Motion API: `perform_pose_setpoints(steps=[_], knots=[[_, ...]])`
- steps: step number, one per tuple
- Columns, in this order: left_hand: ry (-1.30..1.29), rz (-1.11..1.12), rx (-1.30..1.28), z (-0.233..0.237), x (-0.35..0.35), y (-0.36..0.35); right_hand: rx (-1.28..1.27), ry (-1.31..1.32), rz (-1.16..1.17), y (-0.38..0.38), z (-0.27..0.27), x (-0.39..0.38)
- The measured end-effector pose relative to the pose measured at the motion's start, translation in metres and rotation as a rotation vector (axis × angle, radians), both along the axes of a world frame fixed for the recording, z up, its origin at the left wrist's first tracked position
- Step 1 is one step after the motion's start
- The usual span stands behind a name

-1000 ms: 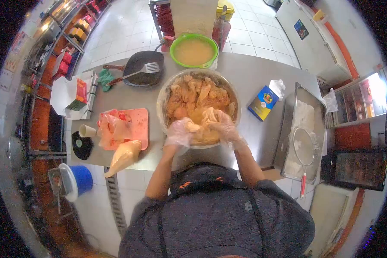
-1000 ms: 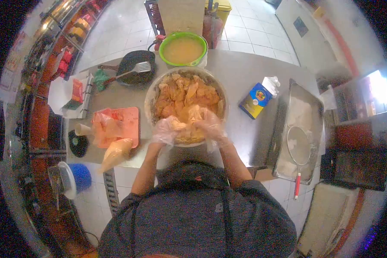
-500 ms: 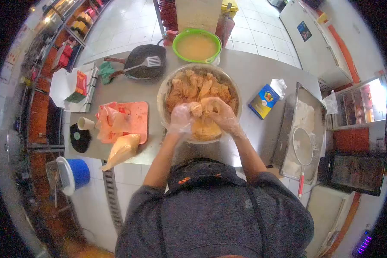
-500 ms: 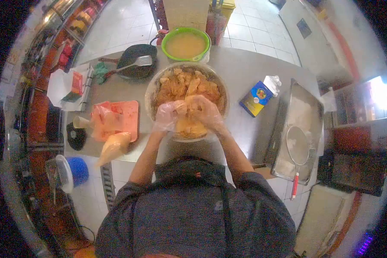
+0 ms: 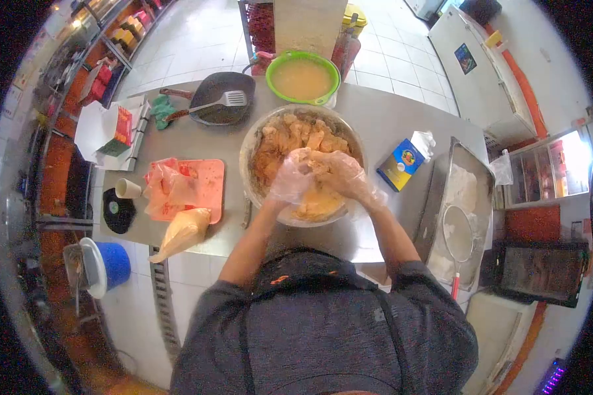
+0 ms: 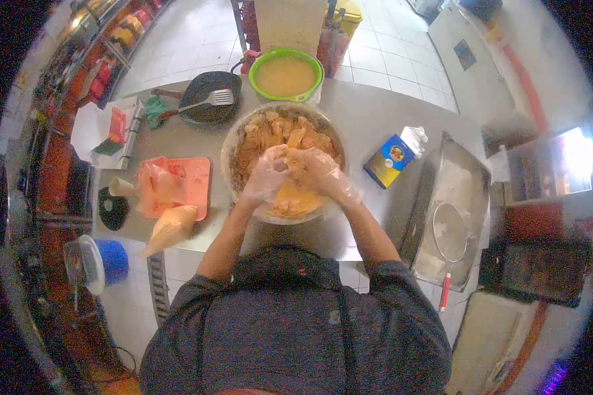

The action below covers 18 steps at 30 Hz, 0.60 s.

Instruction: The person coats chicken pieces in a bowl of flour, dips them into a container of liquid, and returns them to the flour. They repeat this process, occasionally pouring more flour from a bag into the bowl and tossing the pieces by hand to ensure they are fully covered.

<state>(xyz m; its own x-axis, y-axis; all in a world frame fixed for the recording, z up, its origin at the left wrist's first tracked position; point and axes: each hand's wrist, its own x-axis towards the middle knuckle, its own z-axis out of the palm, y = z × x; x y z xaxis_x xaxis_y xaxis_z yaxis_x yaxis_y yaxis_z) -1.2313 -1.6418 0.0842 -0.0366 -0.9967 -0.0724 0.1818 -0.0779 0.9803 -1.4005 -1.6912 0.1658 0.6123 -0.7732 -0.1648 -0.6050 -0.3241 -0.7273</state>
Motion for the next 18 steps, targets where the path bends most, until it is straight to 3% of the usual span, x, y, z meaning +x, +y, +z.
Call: perform_pose_setpoints(steps=[2,4,6,7,9,10,12,13,15,16,18], knots=[[0.077,-0.009,-0.015,-0.006,-0.001,-0.001,-0.279,-0.214,0.031,-0.007,-0.025,-0.013],[0.154,-0.018,-0.032,-0.006,-0.005,-0.001,-0.278,-0.210,0.048,-0.018,-0.030,-0.019],[0.514,0.096,0.079,0.006,-0.016,0.002,-0.276,-0.208,0.068,-0.028,-0.016,-0.020],[0.517,0.103,0.075,0.013,-0.015,0.004,-0.157,-0.187,0.007,-0.032,0.010,-0.018],[0.867,0.242,0.157,0.024,-0.012,0.008,0.031,-0.237,-0.037,-0.054,0.025,-0.016],[0.873,0.249,0.150,0.007,-0.008,0.008,0.029,-0.233,-0.027,-0.067,0.030,-0.013],[-0.041,0.201,-0.150,-0.041,0.001,0.006,-0.292,-0.080,-0.028,-0.090,0.050,-0.005],[-0.038,0.209,-0.149,-0.030,0.000,0.011,-0.292,-0.077,-0.020,-0.100,0.063,0.004],[-0.630,0.062,0.201,0.013,-0.002,0.027,-0.271,-0.060,-0.171,-0.122,0.087,0.024],[-0.628,0.069,0.200,0.020,-0.001,0.036,-0.273,-0.061,-0.164,-0.138,0.088,0.032],[-1.195,0.054,-0.049,0.026,0.000,0.056,-0.377,-0.040,-0.138,-0.172,0.087,0.047]])
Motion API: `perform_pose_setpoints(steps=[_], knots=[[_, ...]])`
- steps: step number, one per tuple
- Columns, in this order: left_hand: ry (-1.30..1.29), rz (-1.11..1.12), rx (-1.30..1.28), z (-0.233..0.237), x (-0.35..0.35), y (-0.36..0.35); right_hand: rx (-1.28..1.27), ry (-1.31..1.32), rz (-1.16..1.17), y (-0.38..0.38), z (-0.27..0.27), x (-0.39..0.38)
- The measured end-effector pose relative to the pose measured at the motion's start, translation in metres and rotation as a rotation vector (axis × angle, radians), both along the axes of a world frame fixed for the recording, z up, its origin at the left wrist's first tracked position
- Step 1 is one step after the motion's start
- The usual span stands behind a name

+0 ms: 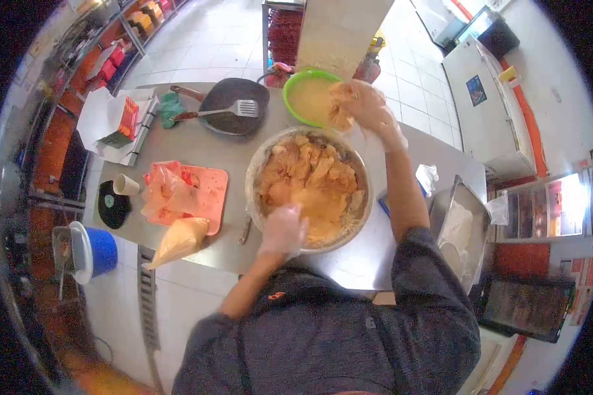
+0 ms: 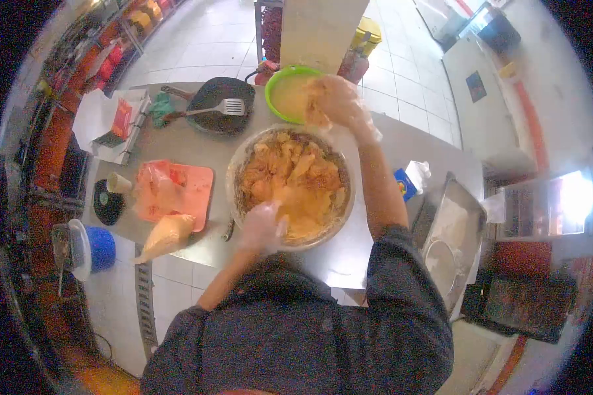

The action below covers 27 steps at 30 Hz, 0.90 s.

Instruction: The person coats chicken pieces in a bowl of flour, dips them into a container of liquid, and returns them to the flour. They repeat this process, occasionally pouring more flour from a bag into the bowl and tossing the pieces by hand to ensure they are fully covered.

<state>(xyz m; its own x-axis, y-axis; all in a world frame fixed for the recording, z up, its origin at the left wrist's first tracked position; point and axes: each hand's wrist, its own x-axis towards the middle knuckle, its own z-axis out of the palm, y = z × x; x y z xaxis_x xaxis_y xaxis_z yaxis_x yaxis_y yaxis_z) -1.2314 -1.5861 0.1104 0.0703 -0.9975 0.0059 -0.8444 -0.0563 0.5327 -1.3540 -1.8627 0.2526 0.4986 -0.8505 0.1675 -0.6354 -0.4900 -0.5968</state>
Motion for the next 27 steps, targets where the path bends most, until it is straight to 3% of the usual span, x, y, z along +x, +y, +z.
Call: perform_pose_setpoints(steps=[3,7,9,13,15,19,22,24,26,27], knots=[[-0.127,0.104,-0.065,-0.030,-0.004,0.005,0.044,0.023,0.036,-0.037,-0.013,0.018],[-0.082,0.206,-0.059,-0.028,-0.010,0.000,-0.153,-0.019,0.039,-0.102,-0.102,0.027],[-0.060,0.194,-0.019,-0.013,-0.008,0.003,-0.180,0.288,0.077,-0.116,-0.115,0.036],[-0.005,0.186,-0.111,-0.020,-0.007,0.005,-0.050,0.341,0.043,-0.118,-0.129,0.039],[-0.018,0.190,-0.093,-0.022,-0.007,0.003,-0.338,0.321,0.284,-0.158,-0.181,0.028],[-0.023,0.194,-0.133,-0.016,-0.007,0.001,-0.228,0.449,0.236,-0.154,-0.167,0.030],[-0.042,0.204,-0.100,-0.015,-0.006,0.003,-0.239,0.394,0.403,-0.142,-0.118,0.034],[-0.020,0.198,-0.116,-0.016,-0.007,0.003,-0.117,0.463,0.270,-0.159,-0.105,0.036],[-0.013,0.190,-0.075,-0.018,-0.007,0.002,-0.242,0.428,0.285,-0.151,-0.065,0.037],[-0.008,0.184,-0.031,-0.018,-0.007,0.001,-0.137,0.387,0.222,-0.151,-0.052,0.035]])
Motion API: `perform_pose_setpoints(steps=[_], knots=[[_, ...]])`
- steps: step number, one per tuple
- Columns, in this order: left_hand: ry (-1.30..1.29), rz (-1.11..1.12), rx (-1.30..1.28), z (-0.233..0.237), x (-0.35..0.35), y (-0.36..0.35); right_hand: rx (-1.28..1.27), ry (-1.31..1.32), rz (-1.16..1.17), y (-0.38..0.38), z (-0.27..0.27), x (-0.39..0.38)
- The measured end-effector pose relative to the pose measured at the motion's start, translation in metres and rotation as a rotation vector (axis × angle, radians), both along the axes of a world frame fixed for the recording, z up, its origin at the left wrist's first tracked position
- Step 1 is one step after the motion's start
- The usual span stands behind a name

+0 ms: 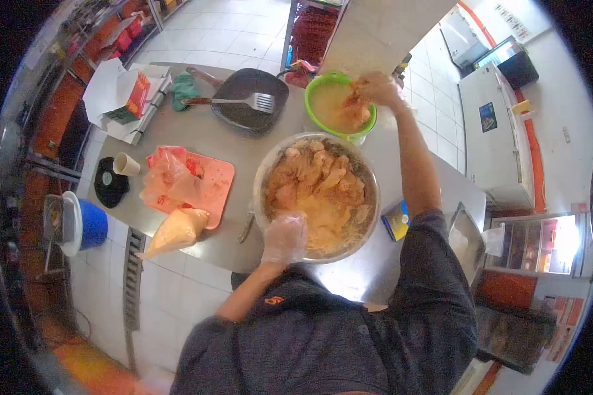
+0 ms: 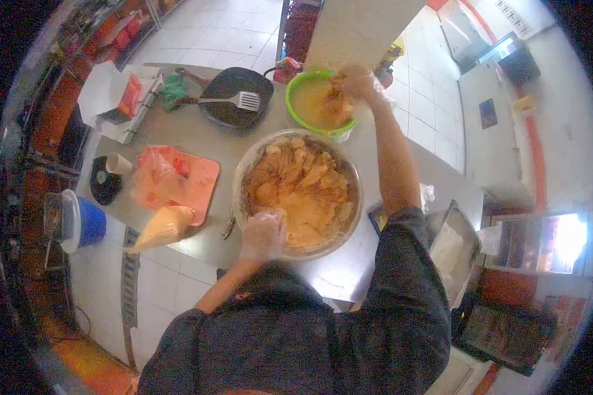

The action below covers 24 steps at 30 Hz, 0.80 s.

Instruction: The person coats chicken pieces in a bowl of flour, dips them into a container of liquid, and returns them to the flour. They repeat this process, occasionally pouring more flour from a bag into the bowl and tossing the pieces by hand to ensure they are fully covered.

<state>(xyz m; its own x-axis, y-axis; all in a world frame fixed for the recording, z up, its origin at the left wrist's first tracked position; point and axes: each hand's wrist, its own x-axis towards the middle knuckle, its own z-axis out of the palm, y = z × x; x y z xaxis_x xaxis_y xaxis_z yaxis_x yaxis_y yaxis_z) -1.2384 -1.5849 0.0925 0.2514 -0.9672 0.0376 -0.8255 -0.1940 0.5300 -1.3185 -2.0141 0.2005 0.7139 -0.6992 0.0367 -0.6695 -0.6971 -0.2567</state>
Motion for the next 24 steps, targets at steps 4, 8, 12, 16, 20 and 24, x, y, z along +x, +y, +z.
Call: perform_pose_setpoints(steps=[4,8,12,16,20,24], knots=[[-0.018,0.023,-0.015,-0.001,-0.002,-0.001,0.054,-0.122,-0.136,0.015,0.057,-0.004],[-0.010,0.019,-0.089,0.004,-0.001,-0.002,0.101,-0.235,-0.199,0.020,0.045,0.007],[-0.026,-0.014,-0.004,-0.001,0.000,-0.001,-0.149,-0.133,-0.114,0.034,0.001,-0.003],[-0.020,-0.018,0.025,0.007,0.000,-0.001,0.046,-0.213,-0.164,0.085,0.054,0.002],[-0.038,0.002,-0.018,0.002,-0.003,-0.001,0.144,-0.268,-0.248,0.109,0.067,-0.014],[-0.057,-0.033,0.311,0.014,-0.001,-0.008,0.198,-0.403,-0.135,0.140,0.063,-0.036]])
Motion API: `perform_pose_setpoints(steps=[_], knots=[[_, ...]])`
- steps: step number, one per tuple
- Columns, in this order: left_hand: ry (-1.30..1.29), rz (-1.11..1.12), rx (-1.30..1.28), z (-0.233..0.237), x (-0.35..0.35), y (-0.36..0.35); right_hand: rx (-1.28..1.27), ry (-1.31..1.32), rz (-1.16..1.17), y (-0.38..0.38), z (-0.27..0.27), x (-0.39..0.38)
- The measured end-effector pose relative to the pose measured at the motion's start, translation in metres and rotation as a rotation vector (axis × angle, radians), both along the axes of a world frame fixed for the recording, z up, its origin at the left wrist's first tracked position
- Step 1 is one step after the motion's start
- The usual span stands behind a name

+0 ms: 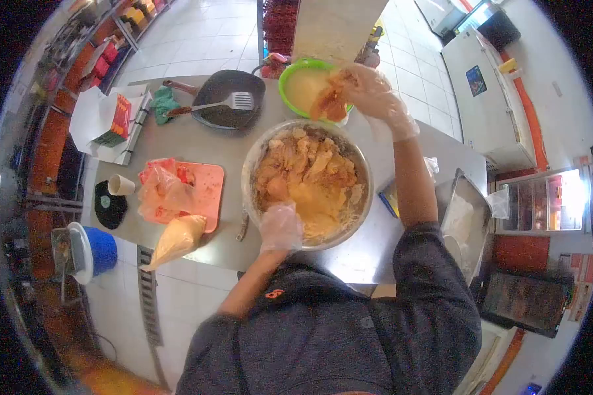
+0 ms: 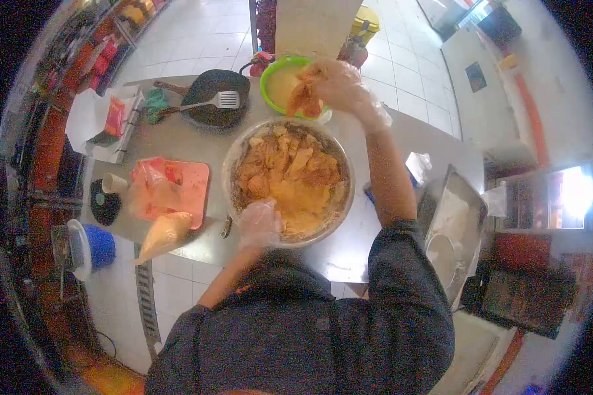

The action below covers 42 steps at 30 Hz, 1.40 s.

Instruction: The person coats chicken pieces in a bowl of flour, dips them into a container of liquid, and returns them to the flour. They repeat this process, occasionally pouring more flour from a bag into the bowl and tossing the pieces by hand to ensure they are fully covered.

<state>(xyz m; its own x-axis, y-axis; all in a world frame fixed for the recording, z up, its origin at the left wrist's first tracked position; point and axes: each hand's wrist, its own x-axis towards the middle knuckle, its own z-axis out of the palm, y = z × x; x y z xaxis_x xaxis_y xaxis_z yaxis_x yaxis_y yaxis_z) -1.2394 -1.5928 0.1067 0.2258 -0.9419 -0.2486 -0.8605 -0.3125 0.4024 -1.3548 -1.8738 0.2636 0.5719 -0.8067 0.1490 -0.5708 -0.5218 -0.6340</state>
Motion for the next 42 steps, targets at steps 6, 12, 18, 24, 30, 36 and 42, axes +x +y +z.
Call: perform_pose_setpoints(steps=[6,12,18,24,30,36,42], knots=[[-0.065,-0.179,0.255,-0.014,0.011,-0.015,0.279,0.032,0.179,0.047,-0.027,-0.029],[-0.311,-0.469,0.100,-0.045,0.020,-0.025,0.231,0.155,0.339,0.066,-0.117,-0.066],[-0.328,-0.570,0.122,-0.058,0.019,-0.037,-0.476,0.338,0.139,0.160,-0.170,-0.074],[-0.312,-0.619,0.024,-0.058,0.016,-0.039,-0.263,0.317,0.182,0.235,-0.240,-0.044],[0.048,-0.690,0.207,-0.058,0.014,-0.042,-0.363,0.526,0.095,0.232,-0.245,-0.039],[0.109,-0.704,0.178,-0.064,0.019,-0.034,0.076,0.765,0.302,0.188,-0.205,-0.029],[0.235,-0.423,-0.029,0.005,0.044,-0.024,0.104,0.591,0.357,0.177,-0.135,-0.046]])
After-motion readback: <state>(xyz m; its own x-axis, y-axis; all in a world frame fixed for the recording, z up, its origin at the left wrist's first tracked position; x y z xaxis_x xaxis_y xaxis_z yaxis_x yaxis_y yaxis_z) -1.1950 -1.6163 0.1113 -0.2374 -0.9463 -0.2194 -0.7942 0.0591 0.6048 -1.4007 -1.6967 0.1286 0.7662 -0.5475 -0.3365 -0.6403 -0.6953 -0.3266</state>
